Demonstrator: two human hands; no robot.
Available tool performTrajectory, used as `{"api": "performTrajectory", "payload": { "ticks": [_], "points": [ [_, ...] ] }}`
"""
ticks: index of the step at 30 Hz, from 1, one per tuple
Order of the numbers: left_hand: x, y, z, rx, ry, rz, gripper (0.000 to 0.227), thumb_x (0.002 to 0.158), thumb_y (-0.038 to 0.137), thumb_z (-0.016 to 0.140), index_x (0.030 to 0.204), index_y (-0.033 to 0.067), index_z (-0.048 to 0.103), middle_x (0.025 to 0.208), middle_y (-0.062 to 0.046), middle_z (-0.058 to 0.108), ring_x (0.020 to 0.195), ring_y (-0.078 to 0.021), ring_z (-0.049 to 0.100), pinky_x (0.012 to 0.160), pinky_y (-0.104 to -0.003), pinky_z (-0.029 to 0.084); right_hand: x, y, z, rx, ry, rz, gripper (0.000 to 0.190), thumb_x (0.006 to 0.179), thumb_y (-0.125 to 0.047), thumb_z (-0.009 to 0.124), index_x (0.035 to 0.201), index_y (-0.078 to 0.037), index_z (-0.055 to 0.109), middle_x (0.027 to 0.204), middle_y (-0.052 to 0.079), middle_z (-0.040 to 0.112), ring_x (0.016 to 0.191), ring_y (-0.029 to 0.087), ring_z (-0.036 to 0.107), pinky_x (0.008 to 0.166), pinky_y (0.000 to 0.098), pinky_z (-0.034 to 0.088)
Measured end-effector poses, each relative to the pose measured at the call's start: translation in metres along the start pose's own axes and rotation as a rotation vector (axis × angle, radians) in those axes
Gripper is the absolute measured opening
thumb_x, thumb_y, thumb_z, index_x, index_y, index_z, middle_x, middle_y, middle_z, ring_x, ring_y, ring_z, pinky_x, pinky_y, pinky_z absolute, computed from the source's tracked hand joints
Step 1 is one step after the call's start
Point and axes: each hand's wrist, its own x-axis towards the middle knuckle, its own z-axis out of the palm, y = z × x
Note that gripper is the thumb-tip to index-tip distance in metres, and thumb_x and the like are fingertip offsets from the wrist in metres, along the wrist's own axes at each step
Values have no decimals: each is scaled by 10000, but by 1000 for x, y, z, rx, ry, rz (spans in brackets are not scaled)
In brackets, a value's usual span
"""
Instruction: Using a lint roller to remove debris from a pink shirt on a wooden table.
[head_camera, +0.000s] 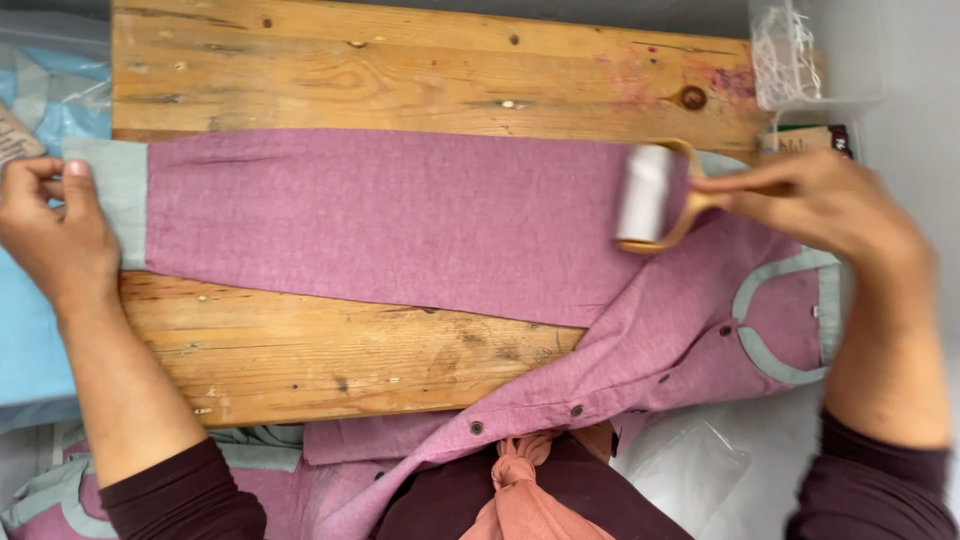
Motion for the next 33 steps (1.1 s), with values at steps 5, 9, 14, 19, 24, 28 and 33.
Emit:
{"api": "performTrajectory", "payload": {
  "ticks": [5, 9, 14, 19, 24, 28, 33],
  "points": [
    [-2, 7, -2, -3, -35, -137, 129, 1218, 103, 643, 1291, -4, 640, 1038, -52, 552, 827, -199, 481, 761, -363, 420, 50, -78, 58, 290, 39, -991, 329, 1033, -222, 607, 1350, -150, 655, 1354, 72, 674, 882, 144, 732, 749, 266, 538],
    [-2, 20, -8, 17, -38, -133, 135, 1226, 111, 631, 1308, 4, 638, 1053, -42, 559, 790, -188, 434, 757, -368, 408, 48, -115, 68, 287, 53, -789, 312, 1004, -257, 642, 1310, -287, 689, 1323, -6, 700, 699, 76, 637, 665, 290, 446],
    [-1, 10, -5, 10, -40, -48, 109, 1233, 45, 628, 1290, -48, 634, 1089, -109, 585, 1001, -270, 593, 846, -402, 457, 43, -22, 47, 291, 23, -710, 347, 945, -259, 701, 1288, -206, 706, 1256, -38, 714, 659, 10, 450, 591, 214, 356],
    [1, -1, 2, 5, -59, -91, 118, 1231, 86, 612, 1292, -11, 640, 1055, -106, 610, 866, -247, 543, 781, -402, 449, -22, 61, 17, -83, 172, -402, 380, 958, -365, 639, 1329, -330, 713, 885, -60, 713, 705, 122, 499, 542, 322, 338],
    [-4, -22, 4, -18, -42, -70, 292, 1307, 187, 678, 1092, -10, 694, 1001, -142, 706, 926, -268, 647, 839, -423, 496, -66, 16, 50, -110, 295, -629, 388, 928, -240, 695, 1308, -317, 715, 1070, -31, 759, 847, 125, 669, 671, 305, 550],
    [2, -7, 1, -115, -28, -205, 263, 1222, 186, 692, 995, 67, 634, 878, -26, 594, 822, -152, 527, 763, -368, 444, -61, -100, 100, -155, 186, -775, 446, 1011, -319, 548, 1454, -370, 554, 957, 34, 582, 568, 226, 592, 513, 393, 592],
    [10, 18, -9, -188, 31, -165, 207, 1169, 163, 665, 998, 59, 612, 863, -29, 573, 797, -152, 519, 747, -352, 423, -21, -243, 145, -70, 185, -1018, 439, 1096, -361, 462, 1534, -369, 430, 874, 92, 532, 523, 263, 510, 393, 422, 475]
  ]
}}
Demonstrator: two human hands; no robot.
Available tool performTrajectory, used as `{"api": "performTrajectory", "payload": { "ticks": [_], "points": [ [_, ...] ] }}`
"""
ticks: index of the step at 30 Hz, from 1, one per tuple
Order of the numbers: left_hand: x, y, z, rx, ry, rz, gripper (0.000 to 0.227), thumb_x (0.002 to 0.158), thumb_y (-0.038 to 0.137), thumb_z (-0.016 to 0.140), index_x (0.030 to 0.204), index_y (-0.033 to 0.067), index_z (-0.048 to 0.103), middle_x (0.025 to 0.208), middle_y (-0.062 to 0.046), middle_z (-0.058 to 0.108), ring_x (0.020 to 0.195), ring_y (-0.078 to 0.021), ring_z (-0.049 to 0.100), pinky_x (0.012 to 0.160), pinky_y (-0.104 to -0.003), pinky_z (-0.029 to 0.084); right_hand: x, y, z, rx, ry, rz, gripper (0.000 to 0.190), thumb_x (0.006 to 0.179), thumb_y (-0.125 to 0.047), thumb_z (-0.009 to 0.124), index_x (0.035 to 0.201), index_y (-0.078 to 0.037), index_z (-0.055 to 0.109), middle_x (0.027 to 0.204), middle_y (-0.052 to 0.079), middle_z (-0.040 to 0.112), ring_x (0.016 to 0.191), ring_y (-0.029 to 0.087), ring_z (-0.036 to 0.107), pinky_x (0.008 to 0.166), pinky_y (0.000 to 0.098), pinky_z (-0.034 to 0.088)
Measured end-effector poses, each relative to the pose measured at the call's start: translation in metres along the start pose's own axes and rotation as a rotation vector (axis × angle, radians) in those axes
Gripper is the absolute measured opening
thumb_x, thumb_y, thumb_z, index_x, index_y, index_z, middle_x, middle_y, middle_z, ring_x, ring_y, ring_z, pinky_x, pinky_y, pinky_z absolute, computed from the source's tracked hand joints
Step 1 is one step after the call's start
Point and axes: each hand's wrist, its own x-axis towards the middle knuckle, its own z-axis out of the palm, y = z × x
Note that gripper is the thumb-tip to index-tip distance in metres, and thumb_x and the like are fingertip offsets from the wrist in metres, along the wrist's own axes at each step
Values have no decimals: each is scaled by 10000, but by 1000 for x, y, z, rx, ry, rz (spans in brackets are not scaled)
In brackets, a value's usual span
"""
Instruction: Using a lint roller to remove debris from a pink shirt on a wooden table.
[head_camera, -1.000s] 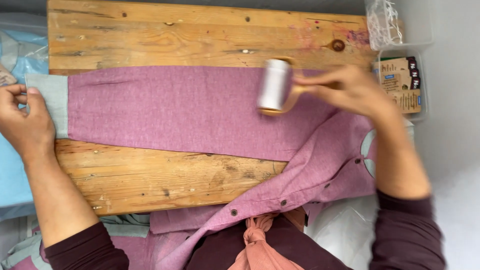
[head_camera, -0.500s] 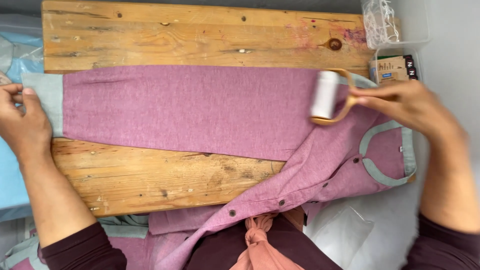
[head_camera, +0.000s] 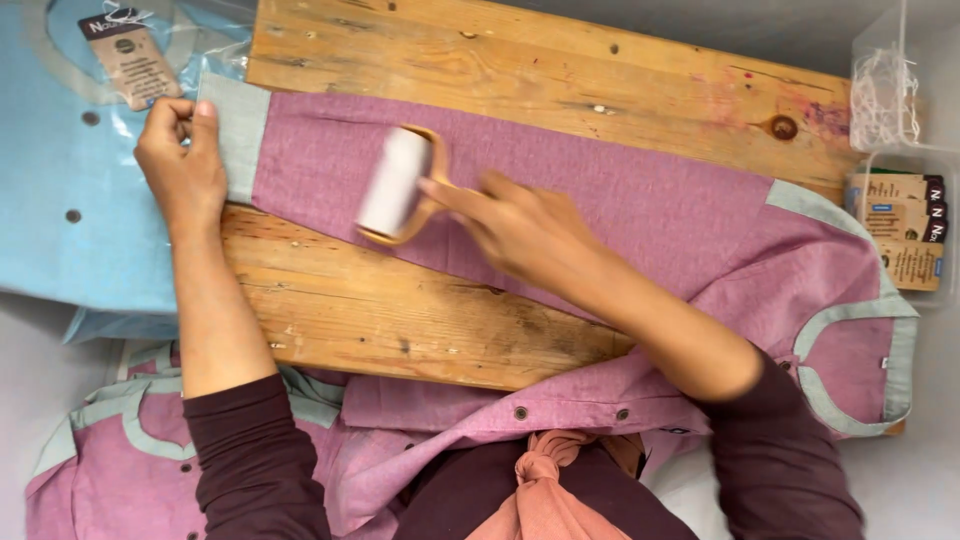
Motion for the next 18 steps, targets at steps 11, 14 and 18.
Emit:
{"api": "performTrajectory", "payload": {
  "ticks": [11, 14, 18],
  "points": [
    [2, 2, 2, 17, -23, -17, 199, 1170, 58, 711, 984, 56, 639, 849, -14, 569, 798, -141, 507, 721, -328, 428, 44, -12, 31, 74, 116, -151, 379, 1132, -294, 463, 1505, -355, 433, 904, 79, 521, 534, 213, 477, 349, 353, 451],
    [3, -14, 5, 42, 0, 9, 186, 1178, 51, 739, 1008, 46, 666, 842, -23, 583, 777, -147, 515, 701, -340, 427, -35, 22, -5, 90, 25, -85, 436, 1110, -232, 482, 1537, -320, 477, 836, 47, 460, 584, 211, 453, 454, 384, 440],
    [1, -22, 4, 43, -4, 23, 189, 1197, 36, 754, 1027, 29, 672, 867, -40, 599, 802, -160, 535, 723, -352, 439, -139, 59, -60, 113, -94, 100, 459, 1048, -218, 493, 1497, -295, 553, 769, 36, 462, 604, 222, 500, 619, 398, 418]
  ]
}}
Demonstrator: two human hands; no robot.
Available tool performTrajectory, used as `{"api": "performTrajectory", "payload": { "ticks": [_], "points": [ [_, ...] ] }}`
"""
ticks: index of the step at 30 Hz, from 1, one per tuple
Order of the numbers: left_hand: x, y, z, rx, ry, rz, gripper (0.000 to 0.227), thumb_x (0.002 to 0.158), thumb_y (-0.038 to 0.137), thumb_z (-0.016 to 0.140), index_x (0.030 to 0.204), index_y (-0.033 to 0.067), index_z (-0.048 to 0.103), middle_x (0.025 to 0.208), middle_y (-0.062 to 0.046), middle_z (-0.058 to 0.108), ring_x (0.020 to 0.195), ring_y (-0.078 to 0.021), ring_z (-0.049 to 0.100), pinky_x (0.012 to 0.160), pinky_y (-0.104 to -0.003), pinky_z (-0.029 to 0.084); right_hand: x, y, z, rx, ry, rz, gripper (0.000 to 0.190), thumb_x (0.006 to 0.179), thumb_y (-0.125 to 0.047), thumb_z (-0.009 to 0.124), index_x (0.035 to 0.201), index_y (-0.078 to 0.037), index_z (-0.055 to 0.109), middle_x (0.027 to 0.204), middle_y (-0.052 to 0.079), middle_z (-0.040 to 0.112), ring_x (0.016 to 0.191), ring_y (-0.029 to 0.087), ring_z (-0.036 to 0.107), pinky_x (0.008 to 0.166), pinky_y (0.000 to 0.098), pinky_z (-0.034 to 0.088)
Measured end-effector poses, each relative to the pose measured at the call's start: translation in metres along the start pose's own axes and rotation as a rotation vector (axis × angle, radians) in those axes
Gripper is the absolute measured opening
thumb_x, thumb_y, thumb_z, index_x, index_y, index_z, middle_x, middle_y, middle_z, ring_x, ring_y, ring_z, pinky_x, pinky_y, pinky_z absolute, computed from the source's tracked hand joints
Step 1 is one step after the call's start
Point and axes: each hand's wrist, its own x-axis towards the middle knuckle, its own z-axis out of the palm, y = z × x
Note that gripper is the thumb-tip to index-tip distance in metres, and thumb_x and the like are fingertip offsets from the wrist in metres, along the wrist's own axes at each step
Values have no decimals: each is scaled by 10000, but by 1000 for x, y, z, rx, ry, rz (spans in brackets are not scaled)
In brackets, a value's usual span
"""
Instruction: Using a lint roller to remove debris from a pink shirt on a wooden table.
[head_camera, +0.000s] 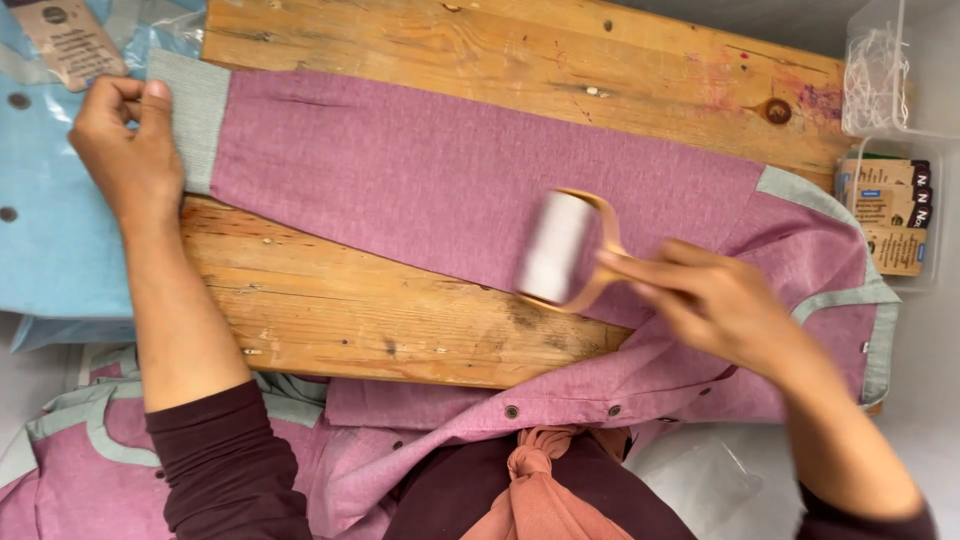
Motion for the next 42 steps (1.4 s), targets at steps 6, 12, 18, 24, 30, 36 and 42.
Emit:
{"api": "performTrajectory", "payload": {
  "ticks": [6, 12, 18, 24, 30, 36, 42],
  "points": [
    [0, -26, 3, 42, 7, 140, 201, 1236, -11, 803, 1069, -18, 691, 917, -102, 653, 821, -199, 572, 755, -385, 458, -65, 20, -34, -209, -202, 652, 502, 901, -300, 607, 1301, -595, 670, 943, -251, 739, 714, 74, 655, 578, 318, 436],
    [-4, -24, 4, 95, 18, 51, 184, 1251, 52, 778, 1094, 27, 685, 936, -52, 618, 860, -167, 561, 714, -351, 433, 31, -1, 14, -19, -26, 24, 405, 1045, -310, 499, 1431, -375, 602, 719, 14, 479, 562, 165, 434, 479, 339, 395],
    [-6, -29, 2, 145, 67, 151, 214, 1202, 16, 799, 1022, 2, 684, 930, -90, 670, 822, -213, 566, 768, -392, 453, 101, -23, 43, 114, -22, -135, 413, 1047, -235, 561, 1447, -333, 592, 761, 17, 459, 570, 213, 460, 470, 408, 410],
    [-7, -35, 4, 153, 61, 107, 215, 1199, -5, 811, 1025, 8, 685, 932, -79, 670, 830, -198, 568, 774, -378, 458, 2, 36, -4, 168, -99, -108, 411, 1043, -303, 526, 1449, -314, 589, 734, 9, 446, 614, 147, 402, 547, 315, 363],
    [-2, -24, 7, 145, 78, 114, 154, 1163, 43, 790, 1037, 23, 704, 941, -92, 698, 816, -213, 586, 724, -384, 443, -78, 57, -53, -380, -227, 422, 501, 939, -465, 464, 1392, -668, 527, 803, -164, 625, 623, 57, 576, 475, 271, 426],
    [-2, 10, 3, 103, 68, 33, 231, 1172, 83, 750, 972, 53, 639, 808, -32, 597, 738, -166, 528, 685, -359, 419, 60, -4, 7, -226, 137, 6, 407, 1063, -354, 504, 1455, -324, 607, 810, 30, 606, 632, 168, 504, 493, 299, 443],
    [-1, 18, 1, 250, 91, 110, 176, 1136, 107, 770, 997, 74, 667, 785, -31, 599, 684, -223, 537, 632, -418, 411, 239, -57, 73, -15, 303, -193, 338, 1074, -339, 521, 1398, -313, 616, 971, 105, 653, 652, 185, 570, 428, 285, 457]
  ]
}}
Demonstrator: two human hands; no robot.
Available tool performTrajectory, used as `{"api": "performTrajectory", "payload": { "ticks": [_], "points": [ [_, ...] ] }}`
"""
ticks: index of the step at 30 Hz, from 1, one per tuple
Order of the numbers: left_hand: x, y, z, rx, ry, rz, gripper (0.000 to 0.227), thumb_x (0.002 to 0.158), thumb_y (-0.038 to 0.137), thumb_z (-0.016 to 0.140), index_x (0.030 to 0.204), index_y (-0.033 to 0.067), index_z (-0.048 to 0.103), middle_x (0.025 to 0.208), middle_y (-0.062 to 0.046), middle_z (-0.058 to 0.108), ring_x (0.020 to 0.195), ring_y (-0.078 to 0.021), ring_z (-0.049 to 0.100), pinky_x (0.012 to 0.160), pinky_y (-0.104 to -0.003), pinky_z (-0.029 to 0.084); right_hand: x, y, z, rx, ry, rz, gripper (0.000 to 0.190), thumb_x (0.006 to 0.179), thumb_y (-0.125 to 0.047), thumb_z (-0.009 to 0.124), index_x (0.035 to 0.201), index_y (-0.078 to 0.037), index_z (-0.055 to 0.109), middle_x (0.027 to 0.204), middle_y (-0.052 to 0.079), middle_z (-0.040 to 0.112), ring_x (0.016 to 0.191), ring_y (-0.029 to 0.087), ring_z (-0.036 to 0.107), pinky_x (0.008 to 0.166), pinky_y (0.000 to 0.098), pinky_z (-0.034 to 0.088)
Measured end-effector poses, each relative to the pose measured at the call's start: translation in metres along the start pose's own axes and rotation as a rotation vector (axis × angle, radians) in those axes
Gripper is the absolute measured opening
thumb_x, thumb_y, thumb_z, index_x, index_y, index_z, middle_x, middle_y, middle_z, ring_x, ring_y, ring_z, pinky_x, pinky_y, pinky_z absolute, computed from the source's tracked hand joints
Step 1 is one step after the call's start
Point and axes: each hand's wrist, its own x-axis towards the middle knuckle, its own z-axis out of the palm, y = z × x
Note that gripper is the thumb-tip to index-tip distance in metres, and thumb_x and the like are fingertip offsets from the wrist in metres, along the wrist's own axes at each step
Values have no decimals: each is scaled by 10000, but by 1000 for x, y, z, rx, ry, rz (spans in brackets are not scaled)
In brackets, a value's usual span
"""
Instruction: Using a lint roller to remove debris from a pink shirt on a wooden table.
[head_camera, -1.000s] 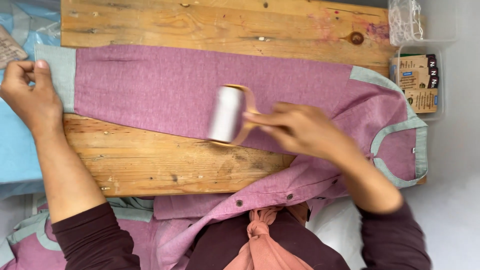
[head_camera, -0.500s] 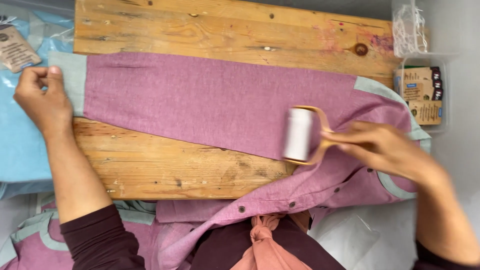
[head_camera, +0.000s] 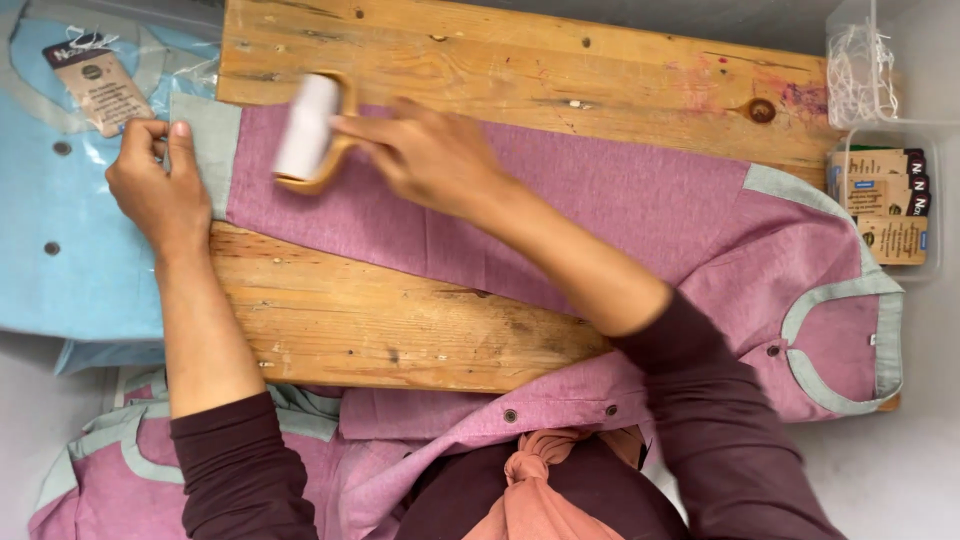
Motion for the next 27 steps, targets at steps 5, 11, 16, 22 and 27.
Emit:
{"api": "performTrajectory", "payload": {
  "ticks": [5, 11, 16, 22, 27],
  "points": [
    [-1, -12, 4, 0, -2, 61, 192, 1142, 41, 816, 1005, 37, 682, 856, -69, 653, 733, -234, 554, 686, -413, 439, 27, 9, 19, 99, -13, -17, 302, 1033, -328, 562, 1320, -386, 636, 929, -37, 719, 608, 87, 533, 412, 219, 359],
    [-5, -35, 8, -34, -18, 101, 188, 1193, 44, 819, 1052, -3, 704, 933, -120, 691, 813, -269, 599, 774, -426, 458, -118, 88, -103, 241, -137, 113, 271, 1052, -281, 607, 1304, -270, 706, 764, -40, 728, 487, 78, 341, 479, 248, 284],
    [-7, -30, 8, -83, -60, -3, 161, 1244, 28, 788, 1116, -2, 695, 970, -92, 651, 876, -219, 599, 743, -389, 453, -239, 115, -220, -22, -290, 565, 356, 983, -382, 601, 1324, -366, 702, 641, -31, 467, 568, 117, 332, 560, 307, 230],
    [-11, -43, 17, -75, -119, -107, 169, 1314, 154, 729, 1203, 47, 659, 988, -50, 598, 864, -200, 571, 768, -381, 466, -210, 70, -202, -142, -163, 350, 388, 1057, -294, 567, 1433, -353, 642, 829, 6, 577, 707, 172, 530, 690, 336, 394],
    [-14, -38, 9, -62, -127, -86, 152, 1322, 149, 714, 1235, 41, 654, 991, -41, 579, 877, -194, 554, 793, -390, 432, -63, 39, -50, 167, 12, 1, 398, 1079, -151, 546, 1401, -384, 575, 1308, 129, 654, 777, 156, 626, 550, 266, 546]
  ]
}}
